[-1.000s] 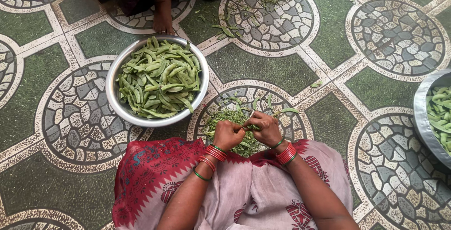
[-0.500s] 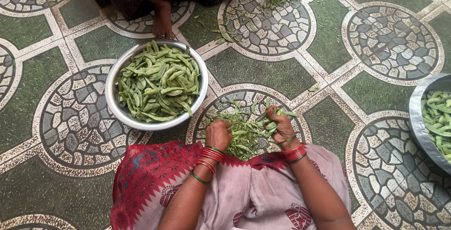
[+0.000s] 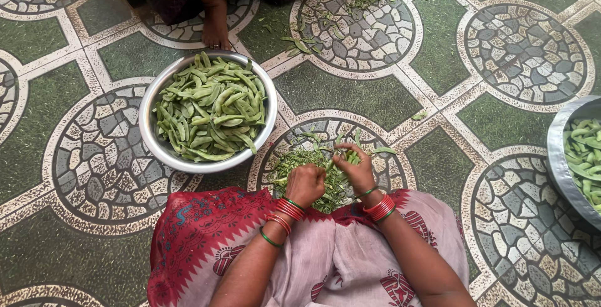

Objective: The person sits on the floor stringing and trimming flat green beans by hand, snapping off the stem ends and pulling the strings, dropping the trimmed beans into a metal bowl and the discarded ends onto the floor beside them.

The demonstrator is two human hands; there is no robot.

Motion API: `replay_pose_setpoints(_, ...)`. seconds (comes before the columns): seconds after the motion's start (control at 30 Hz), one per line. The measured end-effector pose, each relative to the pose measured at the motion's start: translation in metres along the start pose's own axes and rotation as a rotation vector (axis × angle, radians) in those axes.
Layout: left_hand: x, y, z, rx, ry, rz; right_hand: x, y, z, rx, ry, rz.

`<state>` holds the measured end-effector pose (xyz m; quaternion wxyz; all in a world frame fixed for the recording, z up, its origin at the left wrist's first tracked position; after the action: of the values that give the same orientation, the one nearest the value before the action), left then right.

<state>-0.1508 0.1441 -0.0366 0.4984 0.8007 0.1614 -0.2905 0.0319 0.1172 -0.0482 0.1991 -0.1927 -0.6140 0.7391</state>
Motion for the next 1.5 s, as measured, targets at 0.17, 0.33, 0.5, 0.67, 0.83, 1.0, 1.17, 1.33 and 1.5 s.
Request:
replay_pose_setpoints(0.17, 0.004, -0.007, 0.001, 0.159, 0.015, -0.163, 0.007, -0.027, 0.018, -0.954, -0.076, 0.858)
replay_pose_setpoints(0.33, 0.002, -0.013, 0.004, 0.197, 0.043, -0.087, 0.012, -0.018, 0.025, -1.027, -0.061, 0.760)
replay_pose_setpoints(0.5, 0.001, -0.019, 0.001, 0.110, 0.137, 0.159, -0.002, 0.009, 0.002, -0.341, -0.111, -0.051)
replay_pose_setpoints(0.67, -0.005, -0.039, -0.004, 0.205, 0.146, -0.218, -0.039, 0.012, -0.033, 0.181, 0.067, -0.416)
replay_pose_setpoints(0.83, -0.022, -0.059, -0.009, 0.106, 0.252, -0.607, -0.074, 0.007, -0.052, 0.268, 0.081, -0.447)
replay_pose_setpoints(1.0, -0.025, -0.049, -0.009, -0.103, 0.010, -0.675, -0.042, 0.015, -0.033, 0.143, -0.241, 0.023)
replay_pose_setpoints(1.17, -0.035, -0.024, -0.011, -0.149, -0.033, -0.491, 0.014, 0.032, 0.012, -0.081, -0.452, 1.081)
replay_pose_setpoints(1.33, -0.042, -0.013, -0.013, -0.165, -0.031, -0.450, 0.026, 0.044, 0.025, -0.500, -0.451, 1.296)
replay_pose_setpoints(1.5, -0.032, -0.025, -0.004, -0.230, -0.131, -0.391, 0.025, 0.042, 0.013, -0.364, -0.395, 1.196)
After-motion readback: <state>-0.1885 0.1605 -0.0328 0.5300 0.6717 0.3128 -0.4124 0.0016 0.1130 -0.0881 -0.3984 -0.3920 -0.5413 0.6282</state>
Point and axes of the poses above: each hand's wrist, its own z-axis away from the middle knuckle, its own x-axis out of the palm, y = z × x, the point moved 1 cm from there along -z, towards the middle knuckle, and after that the axes turned 15 degrees about y, right-handed, at the moved point
